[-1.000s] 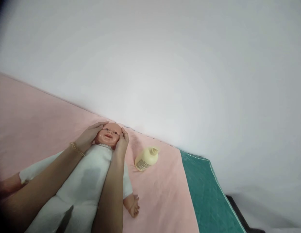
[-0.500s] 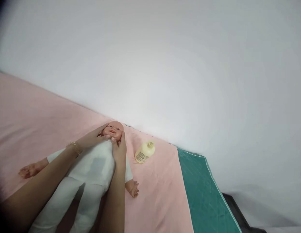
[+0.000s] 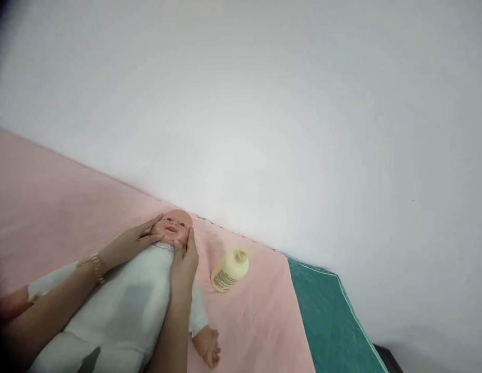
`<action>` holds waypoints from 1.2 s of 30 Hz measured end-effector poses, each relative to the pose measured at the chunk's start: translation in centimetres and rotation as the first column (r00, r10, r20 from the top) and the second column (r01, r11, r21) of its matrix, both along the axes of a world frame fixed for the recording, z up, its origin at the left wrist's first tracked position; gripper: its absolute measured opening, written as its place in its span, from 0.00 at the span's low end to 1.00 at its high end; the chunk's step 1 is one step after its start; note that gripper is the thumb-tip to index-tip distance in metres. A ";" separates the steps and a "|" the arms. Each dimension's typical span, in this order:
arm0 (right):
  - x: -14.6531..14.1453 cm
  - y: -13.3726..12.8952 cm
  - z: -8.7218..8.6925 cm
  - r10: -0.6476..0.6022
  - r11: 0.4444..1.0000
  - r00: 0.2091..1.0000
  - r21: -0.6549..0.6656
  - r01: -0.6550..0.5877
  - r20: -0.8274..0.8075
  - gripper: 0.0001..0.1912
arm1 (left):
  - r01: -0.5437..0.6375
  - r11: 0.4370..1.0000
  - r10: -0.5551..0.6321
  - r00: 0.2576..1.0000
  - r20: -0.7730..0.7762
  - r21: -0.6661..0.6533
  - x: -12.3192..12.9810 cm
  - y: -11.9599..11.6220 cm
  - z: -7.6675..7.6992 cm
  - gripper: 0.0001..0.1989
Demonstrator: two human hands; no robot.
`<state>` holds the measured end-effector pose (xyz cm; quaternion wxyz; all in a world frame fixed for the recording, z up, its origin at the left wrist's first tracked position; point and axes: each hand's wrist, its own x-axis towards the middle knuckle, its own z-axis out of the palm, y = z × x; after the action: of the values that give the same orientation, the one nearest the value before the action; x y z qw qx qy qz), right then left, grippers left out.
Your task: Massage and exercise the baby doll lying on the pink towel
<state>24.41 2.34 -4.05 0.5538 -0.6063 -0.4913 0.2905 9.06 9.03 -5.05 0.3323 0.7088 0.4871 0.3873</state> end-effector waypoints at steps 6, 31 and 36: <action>0.4 0.2 -0.4 -0.018 1.000 0.999 0.004 0.018 0.033 0.28 | 0.088 0.996 -0.088 0.996 0.018 -0.030 -0.3 0.1 0.5 0.33; 0.0 0.6 -0.9 -0.065 0.998 0.997 0.025 0.064 0.035 0.28 | 0.087 0.993 -0.089 0.996 -0.020 -0.074 -0.5 -0.1 1.5 0.35; -0.5 0.5 -0.3 -0.082 0.997 0.997 0.011 0.082 -0.007 0.30 | 0.076 0.994 -0.078 0.997 -0.026 -0.076 -0.3 -0.4 2.1 0.34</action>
<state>23.95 2.82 -4.32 0.5702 -0.6219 -0.4658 0.2666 8.72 8.63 -2.95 0.3663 0.7195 0.4784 0.3455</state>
